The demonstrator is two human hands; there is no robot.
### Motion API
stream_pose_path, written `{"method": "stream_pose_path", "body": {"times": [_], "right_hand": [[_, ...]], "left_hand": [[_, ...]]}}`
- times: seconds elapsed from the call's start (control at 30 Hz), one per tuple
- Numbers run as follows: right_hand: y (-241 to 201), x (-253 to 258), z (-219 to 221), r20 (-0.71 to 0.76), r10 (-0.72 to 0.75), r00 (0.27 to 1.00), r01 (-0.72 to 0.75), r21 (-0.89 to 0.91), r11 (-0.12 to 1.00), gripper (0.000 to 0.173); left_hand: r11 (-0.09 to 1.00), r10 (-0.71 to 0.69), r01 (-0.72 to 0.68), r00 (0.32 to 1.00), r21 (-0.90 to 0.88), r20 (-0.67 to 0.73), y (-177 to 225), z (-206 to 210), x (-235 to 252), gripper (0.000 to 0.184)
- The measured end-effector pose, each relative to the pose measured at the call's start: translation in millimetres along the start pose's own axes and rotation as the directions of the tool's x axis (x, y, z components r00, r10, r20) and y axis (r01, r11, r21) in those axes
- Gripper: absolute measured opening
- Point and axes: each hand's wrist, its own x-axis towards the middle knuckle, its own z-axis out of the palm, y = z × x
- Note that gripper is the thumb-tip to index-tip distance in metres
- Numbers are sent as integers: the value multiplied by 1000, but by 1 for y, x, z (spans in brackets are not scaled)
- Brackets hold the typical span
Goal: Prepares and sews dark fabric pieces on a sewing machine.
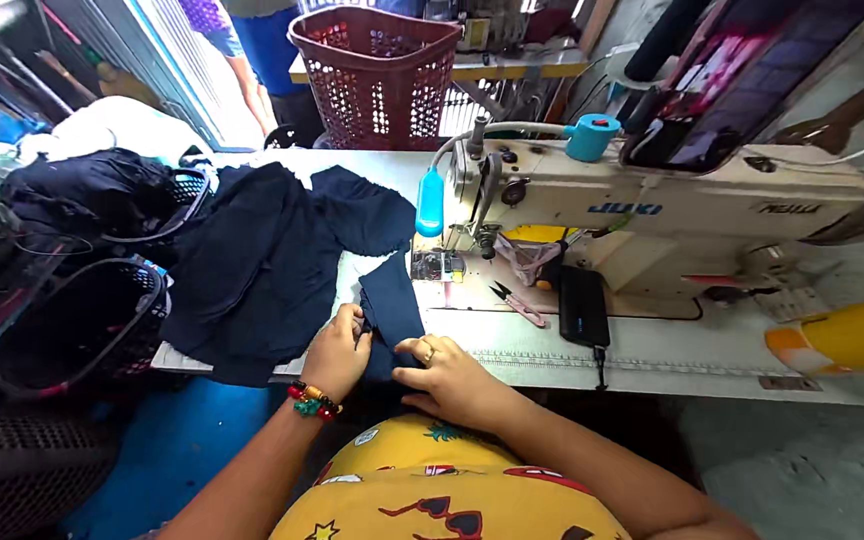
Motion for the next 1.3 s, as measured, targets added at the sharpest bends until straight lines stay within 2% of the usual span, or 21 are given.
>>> {"method": "stream_pose_path", "body": {"times": [0.17, 0.23, 0.3, 0.37, 0.43, 0.47, 0.53, 0.6, 0.67, 0.7, 0.77, 0.8, 0.87, 0.9, 0.93, 1.0, 1.07, 1.1, 1.17, 1.2, 1.3], "right_hand": [[29, -11, -7, -200, 209, 957, -193, 97, 976, 15], [42, -25, -17, -235, 380, 895, -366, 104, 925, 15], [45, -32, -24, -323, 466, 824, -463, 91, 882, 20], [31, -32, -20, -328, 387, 862, -377, 97, 921, 24], [11, -22, -10, -200, 150, 968, -137, 76, 988, 25], [2, -14, -5, -96, 27, 995, -23, 49, 999, 26], [-6, -2, 3, 81, -124, 989, 124, 7, 992, 27], [-2, 3, 4, 92, -135, 987, 138, -24, 990, 22], [10, -2, 0, -13, -67, 998, 67, -24, 997, 19], [18, -8, -3, -82, -5, 997, 3, -32, 999, 20], [35, -25, -12, -176, 174, 969, -185, -54, 981, 24], [42, -32, -19, -208, 265, 942, -287, -81, 955, 27], [46, -43, -30, -277, 372, 886, -420, -142, 896, 27], [41, -45, -31, -332, 355, 874, -424, -167, 890, 24], [31, -44, -28, -377, 297, 877, -383, -175, 907, 21], [3, -33, -15, -382, 119, 916, -179, -126, 976, 18], [-17, -17, -1, -222, -51, 974, 59, 28, 998, 23], [-21, -10, 4, -114, -106, 988, 119, 114, 986, 27], [-22, -3, 9, 51, -105, 993, 95, 167, 981, 34], [-18, -2, 8, 73, -67, 995, 57, 135, 989, 37], [6, -12, 4, -17, 86, 996, -87, -59, 994, 38]], "left_hand": [[921, -77, 54, 996, -386, -44, -19, -5, 13, 32], [911, -128, 109, 992, -399, -20, -24, -6, 15, 35], [938, -112, 114, 993, -326, 25, -20, -13, 17, 41], [965, -94, 101, 995, -244, 40, -12, -16, 15, 57], [983, -99, 98, 995, -155, 4, -4, -13, 18, 74], [988, -103, 100, 994, -121, -20, -3, -9, 21, 74], [989, -85, 73, 992, -125, -92, -7, -1, 28, 65], [959, -86, 50, 989, -279, -118, -13, -2, 33, 58], [864, -74, 38, 996, -503, -53, -19, -5, 31, 46], [838, -69, 66, 998, -542, 16, -19, -7, 26, 37], [881, -77, 160, 977, -444, 200, -12, -17, 12, 26], [939, -60, 149, 959, -311, 278, -10, -24, 8, 25], [999, -36, 28, 917, 25, 397, -5, -46, 6, 29], [993, -34, -17, 912, 121, 409, -2, -56, 7, 31], [982, -21, -56, 916, 180, 401, 0, -65, 8, 33], [965, 15, -105, 936, 240, 351, 9, -74, 10, 38], [958, 67, -131, 967, 255, 246, 13, -67, 17, 37], [960, 101, -142, 979, 242, 176, 12, -57, 23, 34], [964, 117, -131, 990, 233, 74, 4, -29, 31, 32], [962, 122, -127, 992, 244, 32, -2, -16, 31, 35], [932, 215, -166, 969, 322, -123, -16, 11, 17, 36]]}}
